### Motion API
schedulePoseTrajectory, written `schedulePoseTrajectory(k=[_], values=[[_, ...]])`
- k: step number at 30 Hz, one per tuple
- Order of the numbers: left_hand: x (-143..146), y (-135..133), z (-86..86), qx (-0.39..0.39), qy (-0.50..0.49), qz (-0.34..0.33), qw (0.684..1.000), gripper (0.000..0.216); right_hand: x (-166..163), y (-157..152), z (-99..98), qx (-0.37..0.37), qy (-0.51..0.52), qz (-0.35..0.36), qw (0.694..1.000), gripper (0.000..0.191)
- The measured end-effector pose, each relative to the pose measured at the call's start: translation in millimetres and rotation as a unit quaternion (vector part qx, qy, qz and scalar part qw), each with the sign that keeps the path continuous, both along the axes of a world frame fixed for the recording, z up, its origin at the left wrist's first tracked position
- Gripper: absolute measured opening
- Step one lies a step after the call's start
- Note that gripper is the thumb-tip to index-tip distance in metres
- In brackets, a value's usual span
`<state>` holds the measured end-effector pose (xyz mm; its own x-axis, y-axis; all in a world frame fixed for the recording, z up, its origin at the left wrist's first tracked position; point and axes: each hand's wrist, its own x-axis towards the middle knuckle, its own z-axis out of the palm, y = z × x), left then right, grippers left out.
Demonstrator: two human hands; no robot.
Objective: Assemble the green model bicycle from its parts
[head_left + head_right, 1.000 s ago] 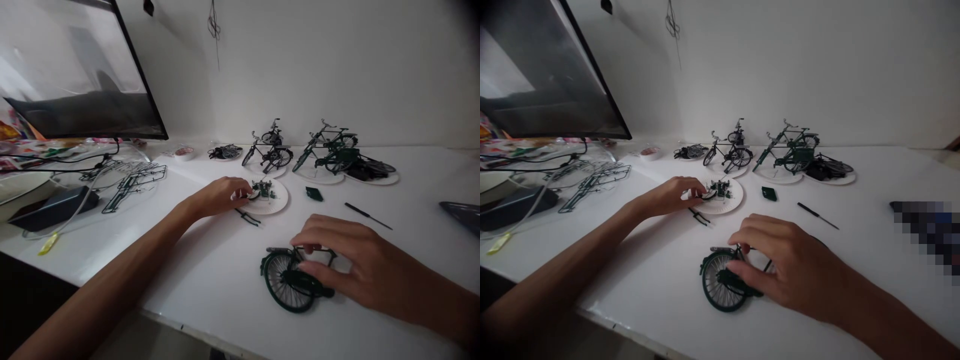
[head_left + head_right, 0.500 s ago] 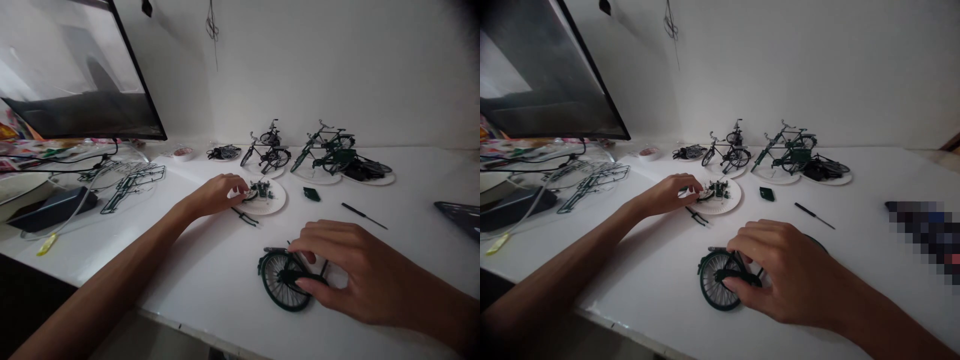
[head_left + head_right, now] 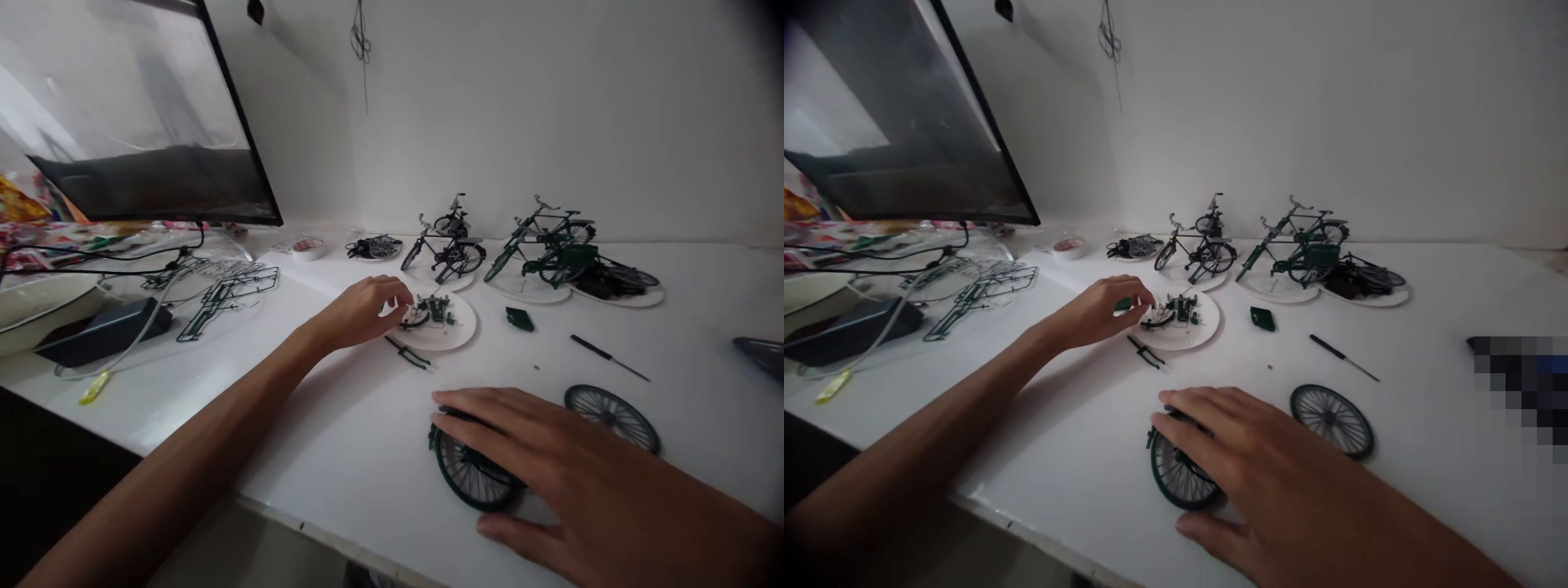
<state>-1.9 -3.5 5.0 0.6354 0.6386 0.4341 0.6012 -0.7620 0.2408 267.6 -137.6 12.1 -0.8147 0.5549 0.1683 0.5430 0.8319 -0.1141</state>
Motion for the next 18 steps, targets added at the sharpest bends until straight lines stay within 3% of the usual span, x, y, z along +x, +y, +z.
schedulePoseTrajectory(k=[6,9,12,14,15,18], values=[[1.6,-1.8,-0.3,-0.013,0.005,-0.012,1.0,0.022,-2.5,3.5,-1.4,-0.028,0.061,-0.004,0.998,0.06],[1.8,-2.6,1.3,-0.015,0.004,-0.013,1.0,0.023,3.7,5.5,-2.7,-0.082,0.097,-0.065,0.99,0.068],[1.5,-3.1,3.0,-0.015,0.003,-0.013,1.0,0.022,10.9,10.0,-1.3,-0.189,0.145,-0.144,0.96,0.066],[1.3,-3.3,3.5,-0.013,0.004,-0.011,1.0,0.022,12.8,14.7,1.6,-0.298,0.215,-0.177,0.913,0.057],[1.4,-3.3,3.4,-0.012,0.004,-0.009,1.0,0.021,12.4,17.5,3.1,-0.359,0.268,-0.187,0.875,0.05],[1.6,-3.0,2.4,-0.019,0.006,-0.004,1.0,0.021,7.5,25.9,6.0,-0.519,0.447,-0.207,0.699,0.045]])
